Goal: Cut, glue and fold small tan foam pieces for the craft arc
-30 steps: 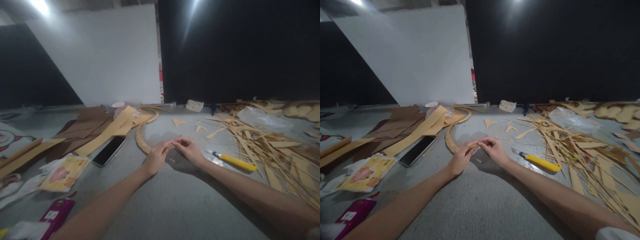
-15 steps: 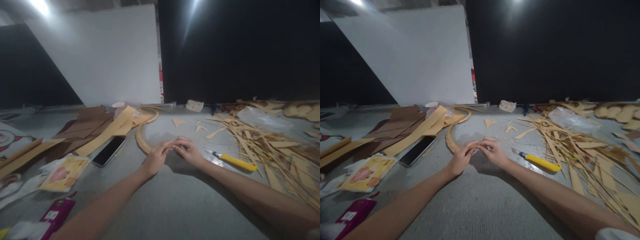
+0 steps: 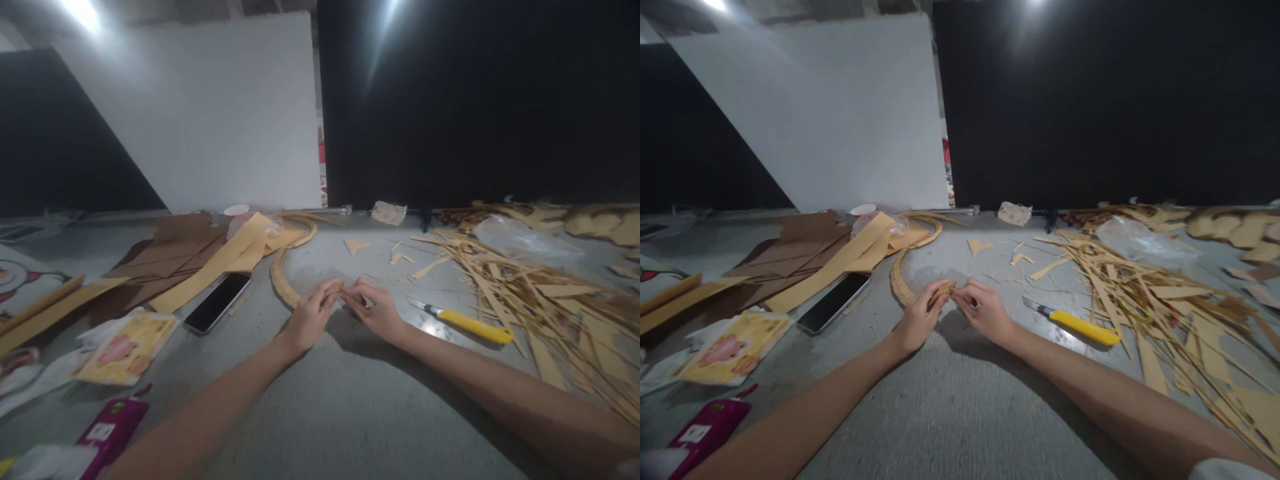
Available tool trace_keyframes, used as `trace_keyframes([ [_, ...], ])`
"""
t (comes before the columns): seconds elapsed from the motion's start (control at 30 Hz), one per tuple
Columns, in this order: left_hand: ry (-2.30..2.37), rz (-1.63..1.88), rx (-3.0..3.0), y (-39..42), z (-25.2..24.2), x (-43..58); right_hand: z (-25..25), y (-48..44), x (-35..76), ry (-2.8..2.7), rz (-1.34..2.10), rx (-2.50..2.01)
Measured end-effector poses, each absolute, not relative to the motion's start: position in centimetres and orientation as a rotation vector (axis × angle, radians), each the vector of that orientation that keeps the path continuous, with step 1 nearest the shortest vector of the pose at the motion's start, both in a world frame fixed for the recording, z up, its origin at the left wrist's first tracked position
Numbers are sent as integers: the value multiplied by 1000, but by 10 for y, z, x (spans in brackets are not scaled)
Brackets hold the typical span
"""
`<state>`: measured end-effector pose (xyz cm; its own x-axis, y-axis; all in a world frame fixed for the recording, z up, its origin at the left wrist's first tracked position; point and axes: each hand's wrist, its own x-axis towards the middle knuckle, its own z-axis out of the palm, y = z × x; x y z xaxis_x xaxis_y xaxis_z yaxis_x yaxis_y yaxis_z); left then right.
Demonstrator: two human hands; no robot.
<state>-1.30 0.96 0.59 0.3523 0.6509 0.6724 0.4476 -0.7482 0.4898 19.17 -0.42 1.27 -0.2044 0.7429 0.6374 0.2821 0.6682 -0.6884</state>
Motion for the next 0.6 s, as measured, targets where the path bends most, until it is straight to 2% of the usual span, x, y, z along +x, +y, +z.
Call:
trace_keyframes([
  [0.3,908,1318,2485,12,1,-14,13,5,199,-1806,635,-884],
  [0.5,1204,1196,2498,13,0,-14,16,17,208,-1899,569,-931],
  [0.6,1461,1283,2468,15,0,-14,16,42,212,-1812,418,-1164],
])
